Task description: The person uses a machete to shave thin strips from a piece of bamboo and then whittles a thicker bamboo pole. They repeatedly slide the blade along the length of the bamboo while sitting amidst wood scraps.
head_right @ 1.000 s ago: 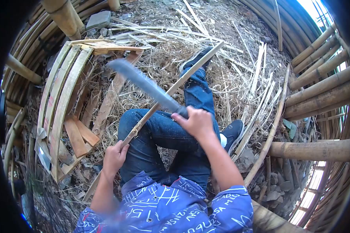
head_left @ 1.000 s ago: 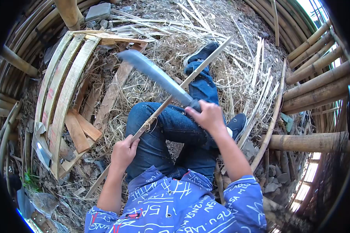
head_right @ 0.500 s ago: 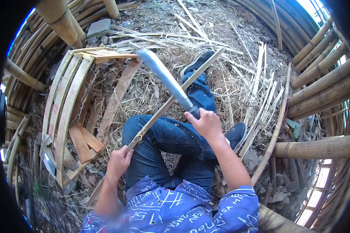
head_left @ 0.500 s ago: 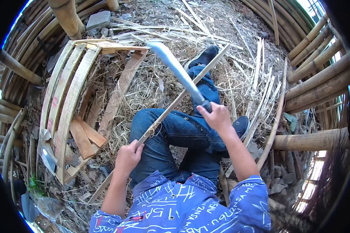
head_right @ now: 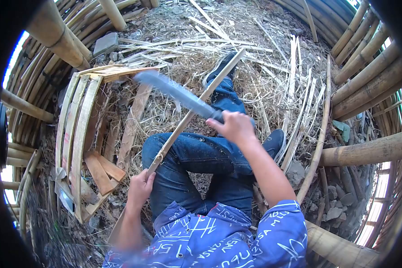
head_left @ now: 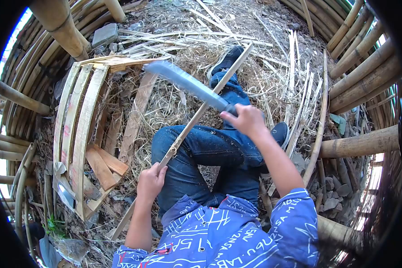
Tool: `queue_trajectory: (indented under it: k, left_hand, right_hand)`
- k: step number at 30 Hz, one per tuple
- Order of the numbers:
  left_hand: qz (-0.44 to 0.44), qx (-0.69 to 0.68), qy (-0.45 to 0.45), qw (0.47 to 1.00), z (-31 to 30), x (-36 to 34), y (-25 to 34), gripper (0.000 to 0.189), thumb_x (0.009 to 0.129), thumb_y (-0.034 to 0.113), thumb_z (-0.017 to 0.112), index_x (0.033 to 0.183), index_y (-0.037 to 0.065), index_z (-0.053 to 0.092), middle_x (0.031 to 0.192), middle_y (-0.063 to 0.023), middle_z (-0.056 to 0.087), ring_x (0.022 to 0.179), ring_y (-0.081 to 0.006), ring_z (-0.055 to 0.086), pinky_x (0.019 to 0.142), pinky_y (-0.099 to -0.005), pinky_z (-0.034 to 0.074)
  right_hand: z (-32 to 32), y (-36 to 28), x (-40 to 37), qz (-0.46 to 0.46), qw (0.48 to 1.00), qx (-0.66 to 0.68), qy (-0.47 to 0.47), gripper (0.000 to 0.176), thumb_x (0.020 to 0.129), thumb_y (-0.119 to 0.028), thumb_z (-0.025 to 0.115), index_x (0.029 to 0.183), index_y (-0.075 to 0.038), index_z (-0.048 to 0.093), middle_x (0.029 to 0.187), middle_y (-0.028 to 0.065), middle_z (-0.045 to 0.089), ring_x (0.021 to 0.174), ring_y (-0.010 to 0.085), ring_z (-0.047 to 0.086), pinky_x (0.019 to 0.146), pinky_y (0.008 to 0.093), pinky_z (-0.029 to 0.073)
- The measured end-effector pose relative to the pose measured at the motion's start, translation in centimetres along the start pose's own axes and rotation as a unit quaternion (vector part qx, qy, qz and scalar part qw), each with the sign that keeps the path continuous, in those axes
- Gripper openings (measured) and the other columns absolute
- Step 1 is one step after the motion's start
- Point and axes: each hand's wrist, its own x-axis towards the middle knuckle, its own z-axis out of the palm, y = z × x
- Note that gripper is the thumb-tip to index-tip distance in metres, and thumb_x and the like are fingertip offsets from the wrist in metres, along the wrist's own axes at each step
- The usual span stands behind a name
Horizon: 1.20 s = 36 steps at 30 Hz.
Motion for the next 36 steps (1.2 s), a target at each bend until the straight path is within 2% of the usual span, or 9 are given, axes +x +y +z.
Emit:
queue_trajectory:
  k: [5,11,13,15,17,23,26,31,36]
  left_hand:
    - [0.038,0.051,0.036,0.997,0.2,0.1,0.0,0.025,0.093,0.025,0.063,0.082,0.003,0.059,0.065,-0.0219,0.061,0.063,-0.0423,0.062,0.056,-0.0495,0.047]
    - [0.061,0.090,0.018,0.994,-0.3,0.6,-0.2,0.025,0.092,0.026,0.064,0.082,0.004,0.058,0.065,-0.0214,0.062,0.064,-0.0422,0.062,0.056,-0.0504,0.047]
    - [0.057,0.080,0.013,0.995,-0.2,0.7,-0.5,0.025,0.092,0.026,0.064,0.083,0.004,0.058,0.065,-0.0215,0.061,0.064,-0.0424,0.062,0.056,-0.0506,0.047]
    - [0.053,0.075,0.011,0.996,0.0,0.7,-0.5,0.025,0.092,0.026,0.064,0.083,0.003,0.058,0.065,-0.0218,0.061,0.064,-0.0426,0.062,0.056,-0.0506,0.047]
    - [0.047,0.071,0.007,0.996,0.0,0.5,-0.4,0.025,0.092,0.026,0.064,0.083,0.003,0.058,0.065,-0.0221,0.061,0.065,-0.0427,0.062,0.056,-0.0507,0.047]
    - [0.043,0.076,0.011,0.996,0.0,0.6,-0.3,0.024,0.093,0.025,0.064,0.084,0.003,0.059,0.065,-0.0224,0.060,0.065,-0.0434,0.062,0.056,-0.0508,0.047]
    - [0.047,0.050,0.009,0.998,0.3,0.6,-0.3,0.024,0.093,0.024,0.063,0.084,0.002,0.059,0.065,-0.0234,0.060,0.065,-0.0439,0.062,0.056,-0.0501,0.046]
    - [0.024,-0.012,-0.002,1.000,0.4,0.6,-0.4,0.025,0.094,0.022,0.062,0.086,-0.001,0.059,0.066,-0.0263,0.059,0.066,-0.0453,0.062,0.056,-0.0486,0.046]
    - [0.018,-0.038,0.004,0.999,0.5,0.3,-0.5,0.026,0.094,0.022,0.062,0.089,-0.003,0.061,0.066,-0.0271,0.058,0.065,-0.0454,0.061,0.056,-0.0478,0.046]
  right_hand:
    - [-2.9,6.9,3.2,0.173,0.985,0.018,-0.021,0.071,0.087,-0.072,0.052,0.083,-0.003,0.072,0.079,0.0197,0.071,0.079,0.0340,0.072,0.071,0.0453,0.056]
    - [-3.5,10.1,3.0,0.250,0.966,0.062,0.007,0.074,0.088,-0.072,0.049,0.080,-0.002,0.071,0.079,0.0197,0.071,0.082,0.0351,0.071,0.074,0.0444,0.055]
    - [-2.6,10.9,3.0,0.235,0.968,0.071,0.052,0.073,0.089,-0.071,0.049,0.070,-0.003,0.066,0.067,0.0159,0.066,0.067,0.0309,0.067,0.063,0.0425,0.051]
    - [-2.5,11.2,3.7,0.249,0.966,0.056,0.047,0.073,0.088,-0.071,0.049,0.070,-0.003,0.066,0.067,0.0159,0.067,0.068,0.0308,0.068,0.064,0.0418,0.051]
    - [-3.0,10.7,4.2,0.289,0.955,0.068,0.019,0.074,0.088,-0.071,0.048,0.080,-0.001,0.071,0.081,0.0212,0.071,0.084,0.0358,0.071,0.075,0.0454,0.055]
    - [0.0,10.7,5.8,0.298,0.941,0.146,0.070,0.078,0.087,-0.071,0.049,0.080,0.003,0.072,0.079,0.0239,0.070,0.082,0.0388,0.071,0.075,0.0463,0.054]
    - [1.6,9.3,4.6,0.265,0.939,0.202,0.087,0.072,0.088,-0.065,0.055,0.085,0.006,0.071,0.077,0.0263,0.068,0.081,0.0418,0.070,0.074,0.0483,0.053]
    - [4.3,3.6,-0.6,0.130,0.967,0.206,0.079,0.060,0.087,-0.062,0.061,0.078,-0.003,0.069,0.069,0.0249,0.066,0.074,0.0443,0.067,0.069,0.0493,0.053]
    - [3.7,0.3,-3.0,0.095,0.967,0.231,0.042,0.058,0.086,-0.060,0.064,0.077,-0.003,0.069,0.068,0.0237,0.065,0.073,0.0424,0.067,0.067,0.0484,0.053]
